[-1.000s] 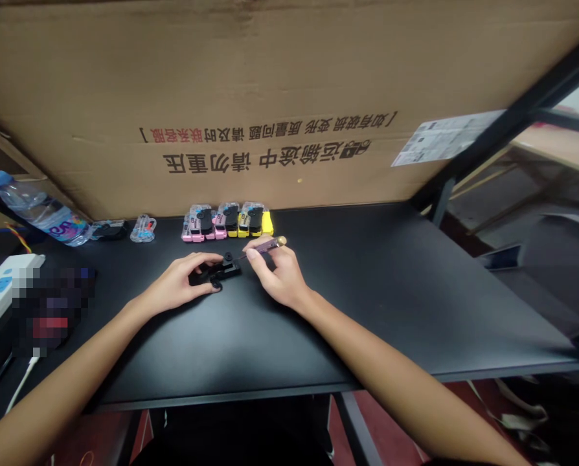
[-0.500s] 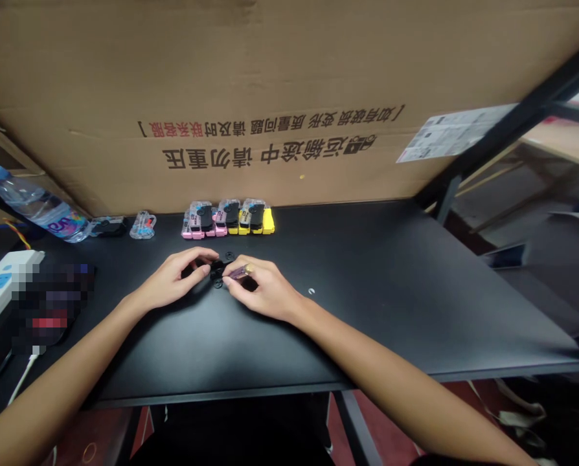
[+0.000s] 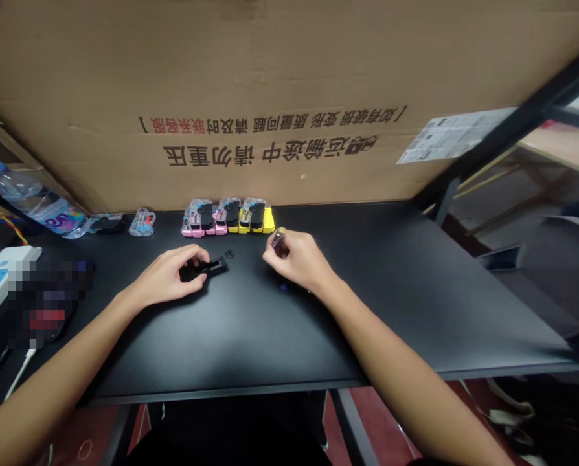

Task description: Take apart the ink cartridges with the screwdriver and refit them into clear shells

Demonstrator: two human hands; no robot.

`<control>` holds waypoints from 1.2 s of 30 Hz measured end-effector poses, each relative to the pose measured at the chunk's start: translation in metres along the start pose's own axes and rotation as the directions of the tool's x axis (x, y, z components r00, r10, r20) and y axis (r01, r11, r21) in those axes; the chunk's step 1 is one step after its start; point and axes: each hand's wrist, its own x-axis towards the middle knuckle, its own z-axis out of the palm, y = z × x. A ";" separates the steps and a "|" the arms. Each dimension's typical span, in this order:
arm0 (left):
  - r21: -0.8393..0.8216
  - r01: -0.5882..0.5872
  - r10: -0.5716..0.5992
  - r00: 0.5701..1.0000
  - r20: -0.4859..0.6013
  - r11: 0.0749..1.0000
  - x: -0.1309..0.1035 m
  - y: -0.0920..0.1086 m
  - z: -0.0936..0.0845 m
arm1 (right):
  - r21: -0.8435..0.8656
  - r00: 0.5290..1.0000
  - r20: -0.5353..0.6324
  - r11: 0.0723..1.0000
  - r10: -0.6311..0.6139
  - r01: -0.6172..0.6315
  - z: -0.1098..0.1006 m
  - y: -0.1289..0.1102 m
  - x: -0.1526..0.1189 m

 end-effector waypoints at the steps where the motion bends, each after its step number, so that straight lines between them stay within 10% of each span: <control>1: 0.010 0.011 -0.011 1.000 0.007 1.000 0.000 -0.001 -0.001 | -0.020 0.999 -0.044 1.000 0.015 -0.016 -0.003 0.000 0.003; 5: 0.034 0.033 -0.033 0.999 0.018 0.999 -0.001 -0.002 -0.001 | 0.064 0.988 -0.138 0.996 0.062 -0.054 -0.001 -0.019 0.009; 10: 0.025 0.031 -0.032 0.999 0.018 0.999 0.000 0.000 0.001 | 0.183 0.998 0.007 0.981 0.069 -0.069 0.023 -0.036 0.007; 20: 0.117 0.023 -0.023 1.000 0.004 0.993 0.000 -0.001 -0.003 | 0.079 0.991 0.036 0.988 0.129 -0.132 0.022 0.003 0.001; 36: 0.405 0.455 -0.390 0.890 -0.237 0.793 -0.005 -0.034 -0.043 | 0.041 0.947 -0.237 0.976 0.217 -0.214 -0.009 -0.003 0.007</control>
